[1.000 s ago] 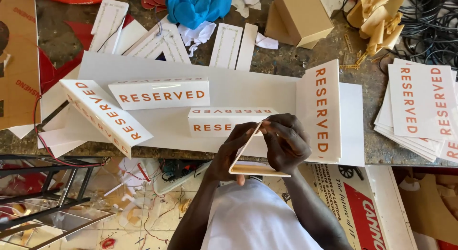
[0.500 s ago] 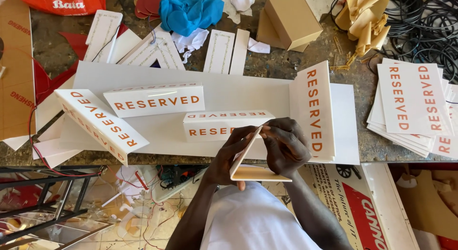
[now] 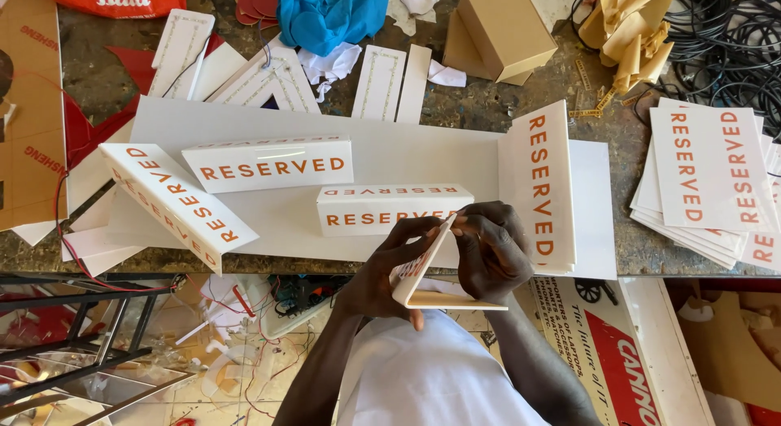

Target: Peeling protective paper and folding plastic 'RESERVED' signs into a triangular shape on a workshop table.

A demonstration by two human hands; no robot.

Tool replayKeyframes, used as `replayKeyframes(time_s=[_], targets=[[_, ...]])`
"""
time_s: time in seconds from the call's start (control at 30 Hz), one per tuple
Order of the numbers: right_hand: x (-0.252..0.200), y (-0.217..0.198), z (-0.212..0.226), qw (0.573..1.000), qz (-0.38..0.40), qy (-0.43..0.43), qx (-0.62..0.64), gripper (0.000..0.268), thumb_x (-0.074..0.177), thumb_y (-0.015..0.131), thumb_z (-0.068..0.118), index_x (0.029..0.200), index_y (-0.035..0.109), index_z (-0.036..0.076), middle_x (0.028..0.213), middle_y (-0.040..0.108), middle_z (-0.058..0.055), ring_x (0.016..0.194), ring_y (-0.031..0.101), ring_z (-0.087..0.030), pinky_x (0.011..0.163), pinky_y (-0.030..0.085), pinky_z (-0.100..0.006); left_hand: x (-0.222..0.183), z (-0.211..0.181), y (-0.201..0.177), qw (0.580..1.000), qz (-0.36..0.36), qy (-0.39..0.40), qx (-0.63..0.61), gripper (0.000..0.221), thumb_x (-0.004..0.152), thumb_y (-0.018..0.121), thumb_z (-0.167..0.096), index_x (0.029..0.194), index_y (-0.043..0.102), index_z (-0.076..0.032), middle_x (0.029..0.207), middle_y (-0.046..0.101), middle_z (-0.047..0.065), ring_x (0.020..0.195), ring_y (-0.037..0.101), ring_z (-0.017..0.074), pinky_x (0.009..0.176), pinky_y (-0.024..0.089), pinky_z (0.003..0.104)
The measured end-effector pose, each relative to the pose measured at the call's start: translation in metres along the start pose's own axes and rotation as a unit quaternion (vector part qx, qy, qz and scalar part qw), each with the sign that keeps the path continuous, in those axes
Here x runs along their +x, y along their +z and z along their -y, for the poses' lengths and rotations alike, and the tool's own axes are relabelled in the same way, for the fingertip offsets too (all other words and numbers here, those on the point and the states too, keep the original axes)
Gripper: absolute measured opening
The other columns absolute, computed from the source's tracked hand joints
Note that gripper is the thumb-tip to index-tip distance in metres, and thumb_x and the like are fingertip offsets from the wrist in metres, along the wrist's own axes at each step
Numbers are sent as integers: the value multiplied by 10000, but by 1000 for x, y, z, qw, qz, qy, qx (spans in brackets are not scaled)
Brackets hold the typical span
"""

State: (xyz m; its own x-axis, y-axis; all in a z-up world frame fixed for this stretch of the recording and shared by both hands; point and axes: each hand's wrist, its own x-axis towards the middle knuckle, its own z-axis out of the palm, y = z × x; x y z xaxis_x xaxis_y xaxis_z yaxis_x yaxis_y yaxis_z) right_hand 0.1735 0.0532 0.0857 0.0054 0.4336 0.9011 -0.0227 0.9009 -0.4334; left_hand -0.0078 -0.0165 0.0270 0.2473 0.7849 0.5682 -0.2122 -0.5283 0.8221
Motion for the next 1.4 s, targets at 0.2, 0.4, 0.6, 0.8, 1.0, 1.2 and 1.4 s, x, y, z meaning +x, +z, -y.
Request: replayKeyframes(time_s=[0.2, 0.4, 0.6, 0.8, 1.0, 1.2, 1.4], targets=[[-12, 11, 2, 999, -16, 23, 29, 101, 967, 783, -173, 983, 744, -82, 871, 681, -212, 772, 714, -322, 757, 608, -436, -7, -1, 6, 999, -32, 6, -39, 1190, 789, 916, -692, 1754, 473, -154, 1782, 437, 228, 1629, 448, 400, 1338, 318, 630], [-3, 17, 0, 1000, 13, 3, 28, 78, 925, 815, -179, 946, 792, -107, 802, 709, -200, 718, 732, -326, 712, 607, -425, -17, -1, -7, 999, -37, 14, -1, 1212, 760, 942, -685, 1737, 486, -131, 1744, 466, 226, 1631, 437, 391, 1347, 295, 617], [-8, 13, -1, 999, 40, -2, 37, 46, 940, 813, -142, 934, 782, -109, 779, 704, -200, 669, 719, -314, 686, 619, -430, -28, -9, -11, 998, -41, -3, 38, 1214, 731, 955, -692, 1701, 531, -98, 1713, 498, 239, 1602, 471, 397, 1332, 316, 597], [-6, 21, 1, 994, 99, -2, 43, 121, 1085, 660, -47, 968, 692, -52, 801, 609, -167, 729, 743, -407, 706, 658, -480, -30, -18, -18, 999, -33, -5, 38, 1221, 731, 952, -686, 1706, 517, -95, 1700, 505, 244, 1592, 475, 405, 1327, 317, 580], [-9, 19, -7, 997, 58, -57, -1, 57, 950, 782, -166, 934, 775, -111, 813, 727, -209, 699, 785, -360, 706, 687, -472, -35, -7, -22, 999, -34, -6, 32, 1223, 749, 937, -702, 1724, 498, -109, 1705, 496, 235, 1598, 470, 397, 1324, 314, 586], [-6, 20, -8, 995, 26, -93, -33, 103, 901, 770, -209, 923, 811, -117, 804, 758, -237, 684, 807, -386, 696, 706, -489, -26, -3, -15, 999, -34, 5, 13, 1189, 763, 940, -680, 1715, 508, -114, 1700, 495, 237, 1586, 467, 385, 1318, 314, 585], [-11, 11, -20, 988, -5, -136, -71, 84, 905, 752, -199, 895, 792, -125, 792, 747, -242, 671, 805, -380, 685, 705, -475, -14, 4, -2, 999, -38, 17, 18, 1186, 778, 928, -688, 1729, 499, -123, 1712, 489, 227, 1591, 469, 381, 1316, 327, 578]])
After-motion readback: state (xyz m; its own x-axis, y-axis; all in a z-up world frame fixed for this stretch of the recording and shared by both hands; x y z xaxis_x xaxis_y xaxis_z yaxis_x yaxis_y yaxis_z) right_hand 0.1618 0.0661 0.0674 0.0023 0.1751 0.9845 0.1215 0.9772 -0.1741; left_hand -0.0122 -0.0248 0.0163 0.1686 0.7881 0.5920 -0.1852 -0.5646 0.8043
